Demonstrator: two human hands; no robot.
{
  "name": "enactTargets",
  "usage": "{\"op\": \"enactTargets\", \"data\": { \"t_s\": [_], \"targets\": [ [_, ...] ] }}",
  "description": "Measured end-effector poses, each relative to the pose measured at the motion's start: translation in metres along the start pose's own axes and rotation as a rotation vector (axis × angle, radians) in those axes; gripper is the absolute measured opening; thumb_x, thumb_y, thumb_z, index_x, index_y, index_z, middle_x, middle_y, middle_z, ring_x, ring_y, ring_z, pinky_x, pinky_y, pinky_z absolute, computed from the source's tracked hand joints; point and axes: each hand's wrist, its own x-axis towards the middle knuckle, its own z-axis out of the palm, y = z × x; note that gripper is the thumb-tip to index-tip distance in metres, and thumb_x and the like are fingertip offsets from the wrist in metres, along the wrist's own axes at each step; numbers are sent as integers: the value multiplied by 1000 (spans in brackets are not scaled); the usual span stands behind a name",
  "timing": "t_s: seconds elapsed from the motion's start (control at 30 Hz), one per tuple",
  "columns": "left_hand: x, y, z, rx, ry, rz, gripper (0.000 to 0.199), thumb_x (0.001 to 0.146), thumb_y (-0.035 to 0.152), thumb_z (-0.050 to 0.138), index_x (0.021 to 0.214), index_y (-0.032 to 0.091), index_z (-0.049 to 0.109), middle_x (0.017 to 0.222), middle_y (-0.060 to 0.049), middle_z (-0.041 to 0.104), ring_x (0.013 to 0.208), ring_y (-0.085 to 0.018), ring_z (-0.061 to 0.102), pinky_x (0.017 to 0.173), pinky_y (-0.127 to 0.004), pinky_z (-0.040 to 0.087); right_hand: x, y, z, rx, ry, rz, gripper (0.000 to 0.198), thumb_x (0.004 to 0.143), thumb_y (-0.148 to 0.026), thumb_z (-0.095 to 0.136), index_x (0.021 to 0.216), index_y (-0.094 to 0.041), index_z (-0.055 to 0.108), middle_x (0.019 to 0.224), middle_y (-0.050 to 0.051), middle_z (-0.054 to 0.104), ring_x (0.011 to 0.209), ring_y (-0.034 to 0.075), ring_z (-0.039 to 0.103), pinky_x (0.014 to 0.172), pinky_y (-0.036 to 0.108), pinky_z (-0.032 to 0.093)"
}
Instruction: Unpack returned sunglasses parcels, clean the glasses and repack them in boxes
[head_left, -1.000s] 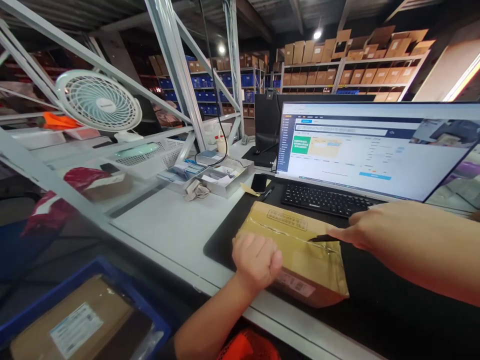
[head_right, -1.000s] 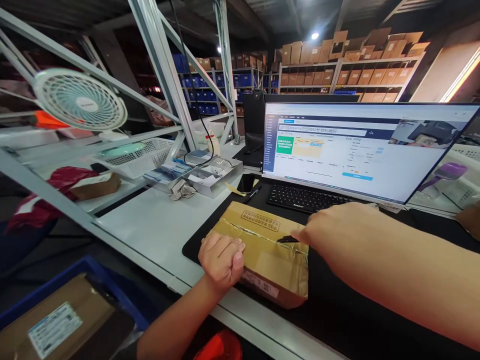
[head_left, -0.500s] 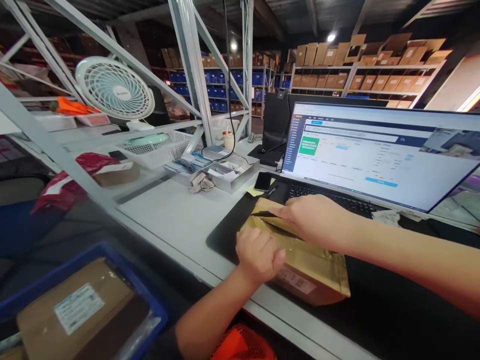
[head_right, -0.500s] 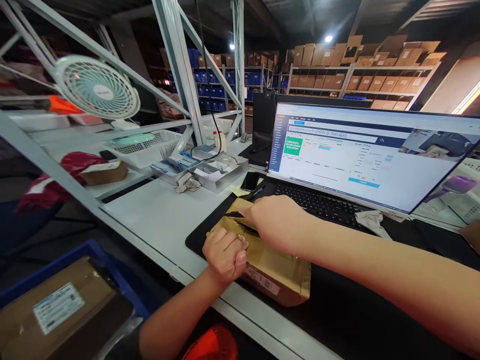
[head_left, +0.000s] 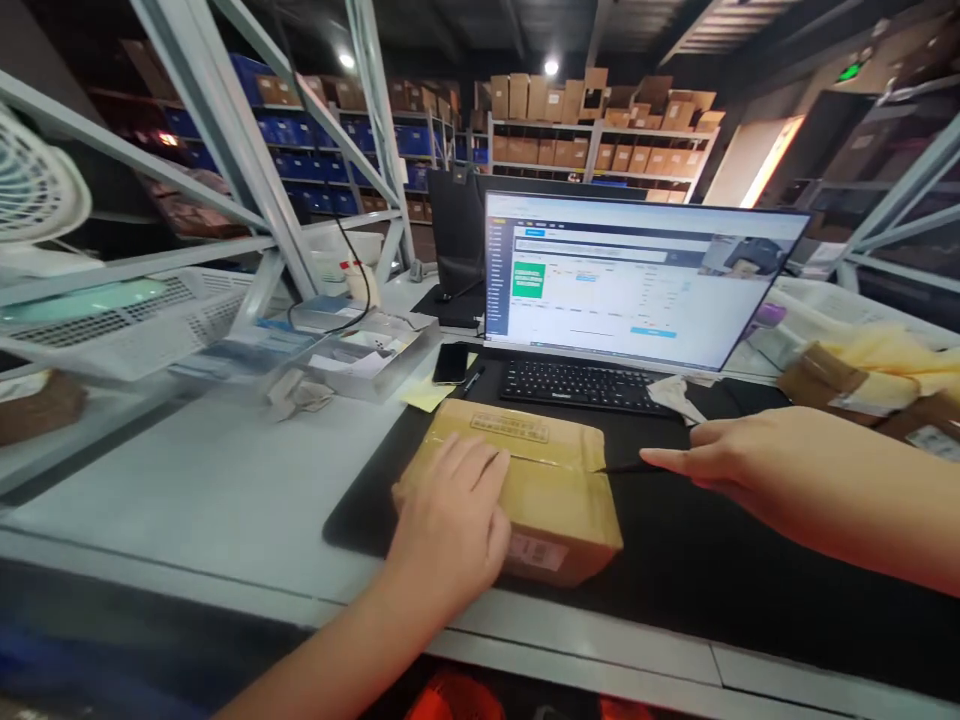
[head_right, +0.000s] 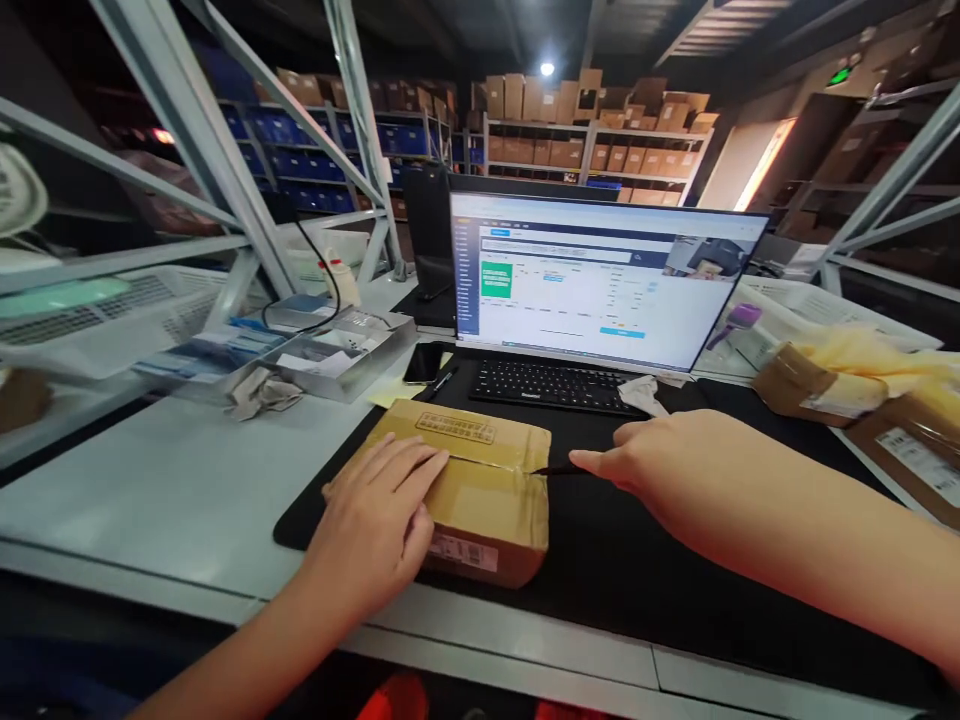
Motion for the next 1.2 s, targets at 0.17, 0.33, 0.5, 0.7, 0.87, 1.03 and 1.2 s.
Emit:
{"op": "enactTargets", "data": {
  "t_s": [0.17,0.33,0.5,0.7,0.87,1.03,1.2],
  "targets": [
    [13,-7,2,86,-107,77,38,85,20,44,117,10,63,118,-16,69,108,-31,64,93,-49,54,-26,16,14,-35,-169,76,58,79,-1,56,119,-40,72,78,-1,73,64,17,66,58,27,42],
    [17,-7,2,127,-237,121,54,86,58,56,110,10,62,105,-19,68,92,-34,64,74,-49,56,-22,31,52,74,180,235,40,98,-25,45,135,-29,61,115,3,72,94,21,70,76,32,52],
    [24,-8,-9,101,-469,43,53,81,66,60,101,17,58,101,-14,61,91,-34,58,76,-50,50,-17,36,127,146,619,-71,25,97,-15,39,109,-16,61,100,8,70,87,16,64,78,30,49],
    [37,-19,-6,-62,-535,-32,37,93,57,42,93,21,52,98,-9,58,91,-30,54,81,-47,45,-3,24,154,-113,675,-371,38,94,-10,38,127,-15,54,91,6,63,74,16,51,67,32,37],
    [45,-18,-3,-132,-549,-76,30,97,47,41,85,21,50,92,-6,55,88,-26,51,77,-40,42,23,35,147,-214,784,-374,38,94,-13,45,128,-28,56,78,-1,56,66,14,42,63,32,28],
    [37,-13,-13,-169,-513,-7,31,95,47,46,78,21,48,85,-5,52,83,-24,49,72,-36,39,46,84,153,368,590,149,41,93,-11,41,127,-21,62,87,8,61,77,18,48,71,34,32],
    [30,-12,-15,-159,-420,29,31,95,46,45,76,22,47,80,-3,52,75,-22,49,65,-33,37,62,62,154,718,585,352,38,101,-31,38,129,-15,57,111,11,65,96,20,58,83,33,44]
  ]
}}
